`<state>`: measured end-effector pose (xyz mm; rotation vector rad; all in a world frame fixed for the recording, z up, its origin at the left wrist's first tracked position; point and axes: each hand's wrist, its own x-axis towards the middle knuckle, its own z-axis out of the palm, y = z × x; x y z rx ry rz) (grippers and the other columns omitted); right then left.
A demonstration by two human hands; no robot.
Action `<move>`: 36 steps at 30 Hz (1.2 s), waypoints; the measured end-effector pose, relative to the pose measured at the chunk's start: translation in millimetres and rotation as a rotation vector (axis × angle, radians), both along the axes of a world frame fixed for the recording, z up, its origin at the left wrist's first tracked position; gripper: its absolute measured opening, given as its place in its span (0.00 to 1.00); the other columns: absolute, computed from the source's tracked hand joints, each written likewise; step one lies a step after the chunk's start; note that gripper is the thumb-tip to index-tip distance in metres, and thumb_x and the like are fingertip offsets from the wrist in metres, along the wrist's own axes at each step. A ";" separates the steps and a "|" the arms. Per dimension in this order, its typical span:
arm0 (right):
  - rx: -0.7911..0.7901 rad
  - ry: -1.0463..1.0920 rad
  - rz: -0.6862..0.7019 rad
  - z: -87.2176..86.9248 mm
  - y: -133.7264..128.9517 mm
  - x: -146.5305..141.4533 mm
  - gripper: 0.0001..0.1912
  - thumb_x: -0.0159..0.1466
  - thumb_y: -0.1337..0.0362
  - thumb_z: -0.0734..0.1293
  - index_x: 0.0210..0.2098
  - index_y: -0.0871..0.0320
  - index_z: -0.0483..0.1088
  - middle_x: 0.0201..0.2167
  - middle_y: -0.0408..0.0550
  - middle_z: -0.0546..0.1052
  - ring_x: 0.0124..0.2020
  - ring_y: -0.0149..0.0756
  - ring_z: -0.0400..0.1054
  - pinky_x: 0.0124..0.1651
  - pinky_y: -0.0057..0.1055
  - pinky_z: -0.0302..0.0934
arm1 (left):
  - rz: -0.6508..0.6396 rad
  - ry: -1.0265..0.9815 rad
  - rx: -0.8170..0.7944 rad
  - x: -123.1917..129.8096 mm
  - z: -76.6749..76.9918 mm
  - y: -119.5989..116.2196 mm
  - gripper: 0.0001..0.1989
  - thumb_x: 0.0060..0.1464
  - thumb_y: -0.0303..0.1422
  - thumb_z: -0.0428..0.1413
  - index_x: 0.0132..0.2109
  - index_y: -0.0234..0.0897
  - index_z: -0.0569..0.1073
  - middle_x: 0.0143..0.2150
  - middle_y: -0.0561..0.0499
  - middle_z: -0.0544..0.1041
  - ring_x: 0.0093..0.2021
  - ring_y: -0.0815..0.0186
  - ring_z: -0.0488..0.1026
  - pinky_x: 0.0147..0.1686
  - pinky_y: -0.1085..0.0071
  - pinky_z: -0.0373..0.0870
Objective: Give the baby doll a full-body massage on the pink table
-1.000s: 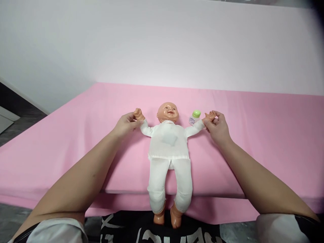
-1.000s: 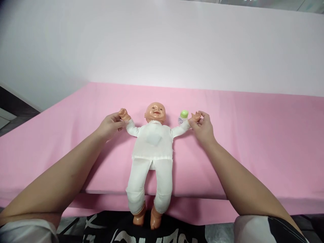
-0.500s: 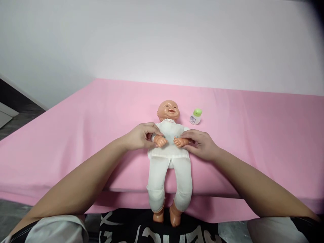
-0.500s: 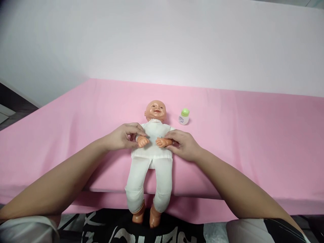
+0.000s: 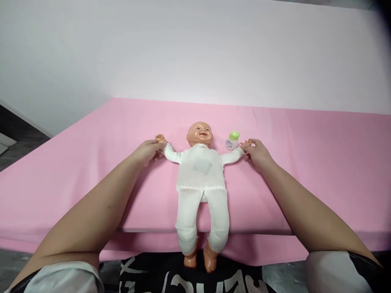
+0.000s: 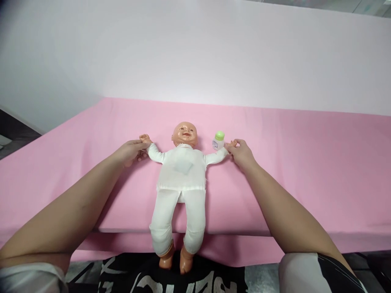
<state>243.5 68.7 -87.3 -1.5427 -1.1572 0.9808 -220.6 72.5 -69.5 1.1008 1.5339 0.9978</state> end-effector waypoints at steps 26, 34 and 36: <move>0.570 -0.345 0.491 10.1 -55.8 -57.4 0.20 0.67 0.54 0.78 0.57 0.47 0.80 0.47 0.48 0.85 0.38 0.41 0.77 0.44 0.42 0.76 | -0.543 0.153 0.493 54.0 17.8 -50.6 0.21 0.47 0.40 0.75 0.48 0.40 0.87 0.43 0.45 0.83 0.33 0.65 0.73 0.33 0.68 0.70; 0.278 0.125 0.032 7.7 -11.7 -12.2 0.33 0.61 0.46 0.82 0.58 0.50 0.71 0.41 0.46 0.84 0.30 0.33 0.72 0.29 0.29 0.69 | -0.052 0.037 0.302 7.5 2.9 -10.3 0.13 0.50 0.41 0.71 0.33 0.37 0.79 0.25 0.51 0.73 0.25 0.66 0.69 0.25 0.69 0.64; 0.086 0.118 0.018 4.1 -3.0 -0.7 0.30 0.59 0.48 0.83 0.54 0.51 0.71 0.33 0.43 0.81 0.24 0.31 0.67 0.22 0.26 0.61 | -0.015 0.028 0.159 -2.5 1.5 -3.2 0.14 0.48 0.41 0.71 0.34 0.36 0.80 0.27 0.48 0.76 0.25 0.65 0.69 0.23 0.69 0.61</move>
